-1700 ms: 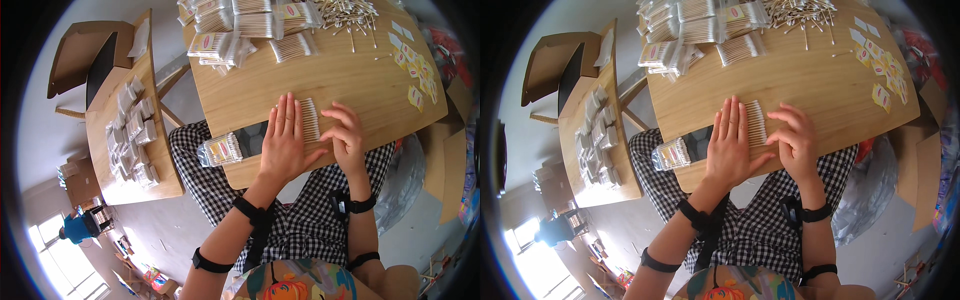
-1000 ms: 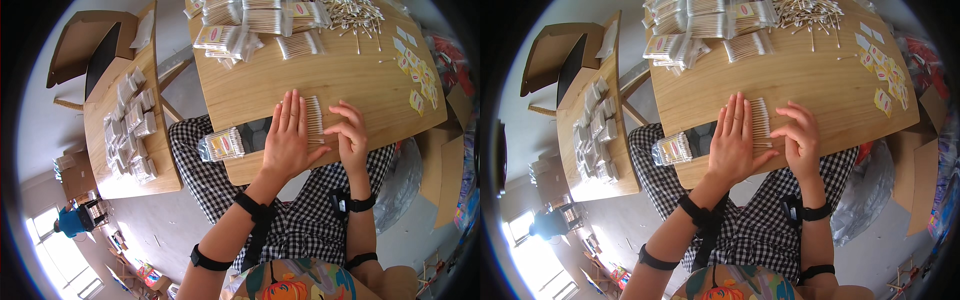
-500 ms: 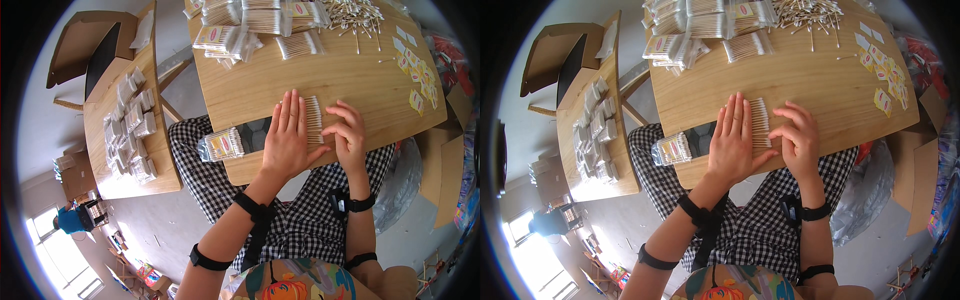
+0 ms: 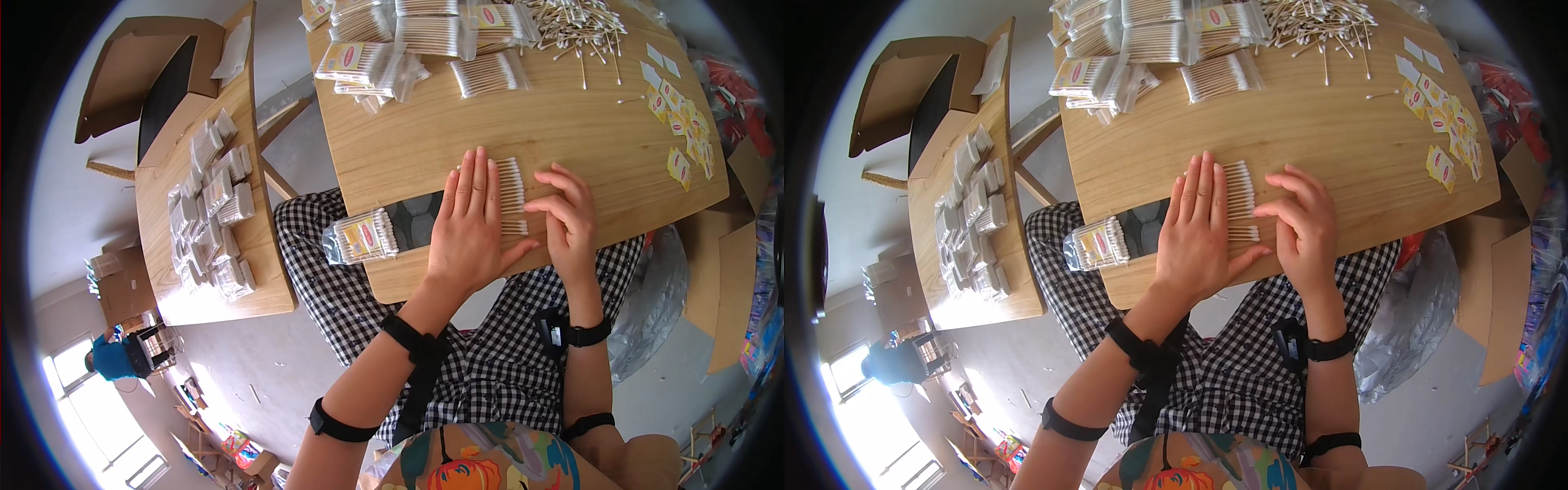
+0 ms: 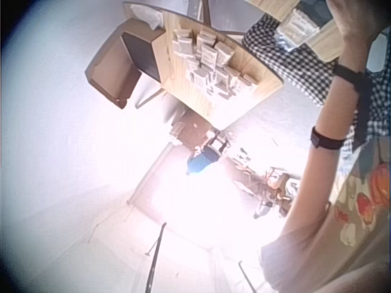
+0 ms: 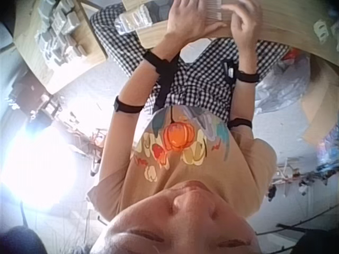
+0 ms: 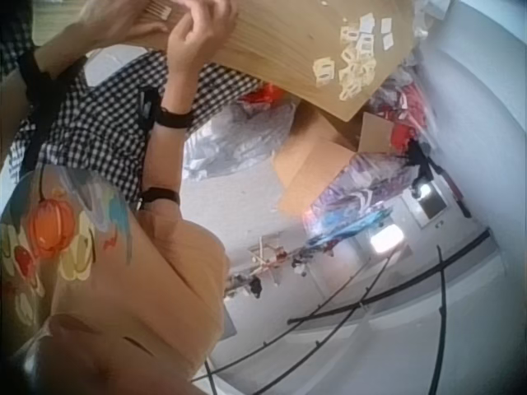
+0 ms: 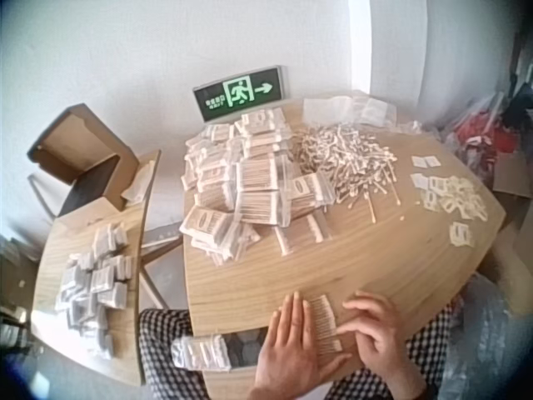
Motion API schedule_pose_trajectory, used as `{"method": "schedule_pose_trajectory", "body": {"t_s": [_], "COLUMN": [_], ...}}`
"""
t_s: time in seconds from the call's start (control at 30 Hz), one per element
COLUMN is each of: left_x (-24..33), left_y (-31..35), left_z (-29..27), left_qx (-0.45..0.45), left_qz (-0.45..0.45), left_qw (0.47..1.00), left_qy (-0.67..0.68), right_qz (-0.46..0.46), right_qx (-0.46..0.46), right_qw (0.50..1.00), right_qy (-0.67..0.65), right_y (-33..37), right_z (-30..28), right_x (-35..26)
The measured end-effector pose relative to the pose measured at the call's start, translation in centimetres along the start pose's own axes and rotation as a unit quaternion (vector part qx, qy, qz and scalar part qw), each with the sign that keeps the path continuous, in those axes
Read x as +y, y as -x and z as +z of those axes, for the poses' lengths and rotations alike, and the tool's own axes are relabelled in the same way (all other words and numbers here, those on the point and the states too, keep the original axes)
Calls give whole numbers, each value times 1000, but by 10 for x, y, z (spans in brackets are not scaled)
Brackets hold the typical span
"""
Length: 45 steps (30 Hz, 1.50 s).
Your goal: The recorder aligns cotton swabs on a desk and packages them into small plastic bags.
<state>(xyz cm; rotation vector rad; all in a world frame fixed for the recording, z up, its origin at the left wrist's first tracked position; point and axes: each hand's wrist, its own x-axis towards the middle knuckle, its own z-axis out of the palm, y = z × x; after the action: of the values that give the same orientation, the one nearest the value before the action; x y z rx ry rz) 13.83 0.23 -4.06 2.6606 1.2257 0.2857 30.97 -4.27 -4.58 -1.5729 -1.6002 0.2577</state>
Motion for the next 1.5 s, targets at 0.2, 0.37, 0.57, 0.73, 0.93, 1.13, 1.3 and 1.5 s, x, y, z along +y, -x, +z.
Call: {"method": "schedule_pose_trajectory", "body": {"t_s": [0.2, 0.37, 0.57, 0.73, 0.93, 1.13, 1.3, 1.5], "left_x": [0, 0, 0, 1, 0, 1, 0, 1], "left_y": [0, 0, 0, 0, 0, 0, 1, 0], "left_z": [-2, -2, -1, -4, -3, -4, -3, -3], "left_qx": [-2, 4, 7, -15, -15, 6, 2, -4], "left_qz": [0, 2, 3, -5, -6, 1, -2, -1], "left_qw": [1000, 1000, 1000, 1000, 1000, 1000, 1000, 1000], "left_qy": [-6, 0, 11, 13, 12, 17, 11, 7], "right_qz": [-4, 10, -1, -1, 62, 29, 20, 42], "right_qx": [-7, 5, -12, -4, 51, 33, 23, 41], "right_qw": [1000, 1000, 1000, 1000, 996, 999, 999, 998], "right_qy": [-5, -6, 23, 28, -49, -1, 14, -26], "right_y": [0, -2, -2, -4, -18, -17, -17, -16], "right_z": [-1, 0, 1, 1, 12, 14, 13, 13], "right_x": [1, -3, -1, -1, 0, 3, 2, 3]}}
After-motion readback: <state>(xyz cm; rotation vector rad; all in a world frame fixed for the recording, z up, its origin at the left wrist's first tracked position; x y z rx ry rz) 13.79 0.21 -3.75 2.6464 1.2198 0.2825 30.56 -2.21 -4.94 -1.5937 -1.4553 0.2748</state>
